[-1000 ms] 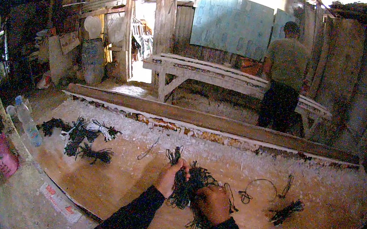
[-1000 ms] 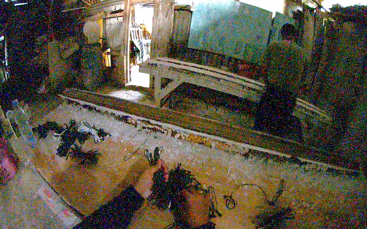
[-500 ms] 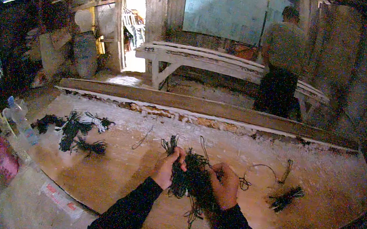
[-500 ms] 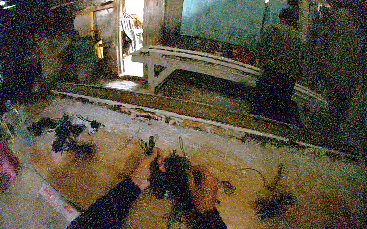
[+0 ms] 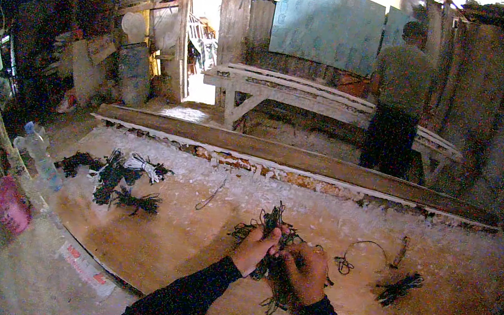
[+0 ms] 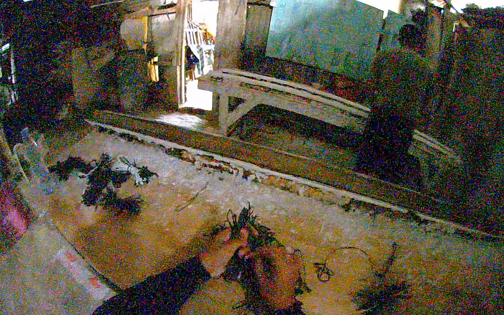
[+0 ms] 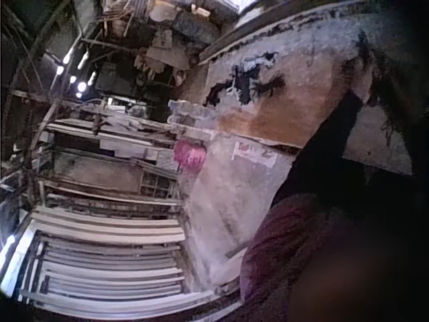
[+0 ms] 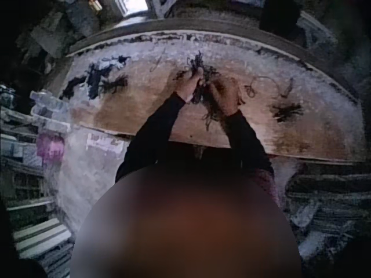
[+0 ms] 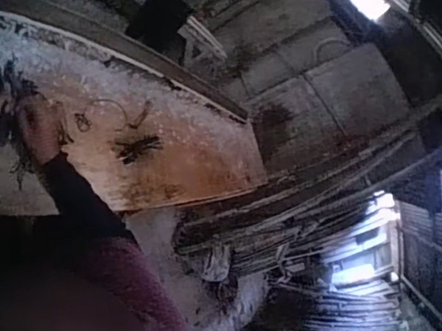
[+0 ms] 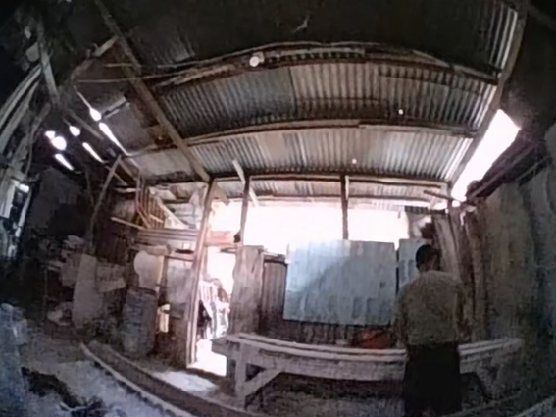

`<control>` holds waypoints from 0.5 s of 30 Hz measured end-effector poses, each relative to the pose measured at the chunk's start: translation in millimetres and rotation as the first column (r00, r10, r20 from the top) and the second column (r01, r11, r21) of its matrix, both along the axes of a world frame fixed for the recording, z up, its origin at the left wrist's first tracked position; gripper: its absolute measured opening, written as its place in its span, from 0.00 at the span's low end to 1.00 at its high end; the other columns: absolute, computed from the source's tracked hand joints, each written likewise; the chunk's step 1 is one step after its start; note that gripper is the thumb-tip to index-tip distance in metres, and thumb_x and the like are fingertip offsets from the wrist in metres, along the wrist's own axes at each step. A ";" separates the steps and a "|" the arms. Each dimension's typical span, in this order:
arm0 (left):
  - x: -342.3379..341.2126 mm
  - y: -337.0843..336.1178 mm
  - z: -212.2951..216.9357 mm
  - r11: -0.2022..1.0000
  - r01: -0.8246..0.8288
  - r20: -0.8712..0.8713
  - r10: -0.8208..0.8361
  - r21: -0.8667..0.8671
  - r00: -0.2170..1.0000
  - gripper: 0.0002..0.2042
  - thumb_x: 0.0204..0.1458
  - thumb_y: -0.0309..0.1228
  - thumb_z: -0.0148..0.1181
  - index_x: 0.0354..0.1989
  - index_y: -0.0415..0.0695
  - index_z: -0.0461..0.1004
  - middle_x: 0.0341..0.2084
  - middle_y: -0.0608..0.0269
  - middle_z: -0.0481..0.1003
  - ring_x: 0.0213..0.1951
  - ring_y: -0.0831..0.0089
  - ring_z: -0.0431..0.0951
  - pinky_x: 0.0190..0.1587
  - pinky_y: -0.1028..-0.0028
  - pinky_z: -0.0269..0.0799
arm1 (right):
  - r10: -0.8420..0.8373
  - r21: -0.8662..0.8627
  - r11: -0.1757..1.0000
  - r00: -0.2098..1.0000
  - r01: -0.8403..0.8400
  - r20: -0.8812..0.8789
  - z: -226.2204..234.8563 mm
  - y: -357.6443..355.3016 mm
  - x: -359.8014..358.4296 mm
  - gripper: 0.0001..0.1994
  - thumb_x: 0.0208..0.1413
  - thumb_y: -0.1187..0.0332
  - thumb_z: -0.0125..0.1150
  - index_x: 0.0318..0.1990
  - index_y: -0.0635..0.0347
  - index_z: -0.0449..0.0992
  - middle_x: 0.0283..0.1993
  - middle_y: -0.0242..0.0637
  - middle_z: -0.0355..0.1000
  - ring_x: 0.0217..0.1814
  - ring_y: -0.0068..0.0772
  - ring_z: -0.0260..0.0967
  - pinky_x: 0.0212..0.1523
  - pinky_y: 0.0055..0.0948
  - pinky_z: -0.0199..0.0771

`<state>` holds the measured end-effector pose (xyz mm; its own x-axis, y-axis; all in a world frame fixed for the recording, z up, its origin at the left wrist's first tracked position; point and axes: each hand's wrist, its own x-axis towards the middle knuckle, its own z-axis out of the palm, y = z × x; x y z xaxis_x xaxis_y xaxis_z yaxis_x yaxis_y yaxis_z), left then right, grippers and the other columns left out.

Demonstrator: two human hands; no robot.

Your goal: The person sorts and bundles black cables on a wooden workbench. They gather loose cables, align them, and tie them into neat bundles using small ties, placing finished bundles aside on the table.

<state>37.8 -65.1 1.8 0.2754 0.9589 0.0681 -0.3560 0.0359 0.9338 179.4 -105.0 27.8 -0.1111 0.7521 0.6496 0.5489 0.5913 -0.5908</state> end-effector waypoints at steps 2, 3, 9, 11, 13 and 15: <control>-0.8 0.4 -2.3 0.999 -0.018 -0.063 0.021 0.051 0.998 0.14 0.55 0.43 0.48 0.32 0.44 0.68 0.20 0.73 0.62 0.23 0.82 0.60 0.29 0.83 0.58 | -0.004 0.018 1.000 0.996 0.003 0.086 0.5 -1.2 -0.5 0.04 0.42 0.74 0.59 0.29 0.57 0.74 0.24 0.37 0.72 0.26 0.39 0.69 0.32 0.31 0.65; -0.9 2.0 -4.1 0.999 -0.048 -0.039 0.048 -0.002 0.998 0.14 0.55 0.43 0.48 0.30 0.44 0.68 0.21 0.73 0.62 0.23 0.82 0.60 0.29 0.83 0.58 | -0.025 0.052 0.999 0.986 0.017 0.167 0.7 -2.1 -0.9 0.05 0.42 0.74 0.59 0.29 0.57 0.74 0.25 0.37 0.72 0.27 0.39 0.69 0.32 0.31 0.65; -12.0 21.0 -9.7 0.999 -0.042 0.194 0.046 -0.026 0.980 0.14 0.55 0.44 0.48 0.27 0.47 0.65 0.23 0.69 0.66 0.23 0.78 0.63 0.29 0.77 0.63 | -0.082 0.074 0.995 0.978 0.068 0.190 1.0 0.2 2.7 0.05 0.42 0.72 0.60 0.30 0.57 0.75 0.28 0.38 0.73 0.28 0.39 0.70 0.32 0.33 0.66; -19.7 27.6 -6.4 0.992 -0.050 0.376 0.090 -0.113 0.922 0.13 0.54 0.45 0.48 0.28 0.48 0.64 0.23 0.68 0.67 0.23 0.77 0.65 0.29 0.76 0.65 | -0.099 0.023 0.995 0.985 0.097 0.143 1.2 5.3 8.4 0.05 0.42 0.72 0.61 0.29 0.57 0.75 0.29 0.38 0.73 0.28 0.40 0.70 0.33 0.34 0.67; -30.1 33.8 -1.6 0.993 -0.075 0.451 0.109 -0.093 0.886 0.13 0.53 0.44 0.49 0.30 0.48 0.64 0.20 0.69 0.65 0.22 0.77 0.65 0.27 0.77 0.65 | -0.141 0.036 0.990 0.982 0.137 0.124 0.4 9.4 13.6 0.05 0.42 0.72 0.61 0.29 0.58 0.75 0.28 0.39 0.73 0.28 0.40 0.70 0.33 0.34 0.68; -41.6 37.0 1.6 0.988 -0.083 0.554 0.144 -0.133 0.820 0.12 0.53 0.43 0.50 0.30 0.47 0.64 0.18 0.71 0.63 0.21 0.78 0.64 0.26 0.78 0.63 | -0.130 0.010 0.991 0.971 0.130 0.203 -1.8 13.1 14.5 0.07 0.40 0.70 0.62 0.31 0.56 0.75 0.30 0.39 0.73 0.29 0.41 0.70 0.33 0.36 0.68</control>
<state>-3.8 -28.2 3.4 0.1071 0.9909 0.0815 -0.8239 0.0426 0.5652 194.0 -91.9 26.0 -0.1413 0.7708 0.6212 0.7293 0.5054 -0.4612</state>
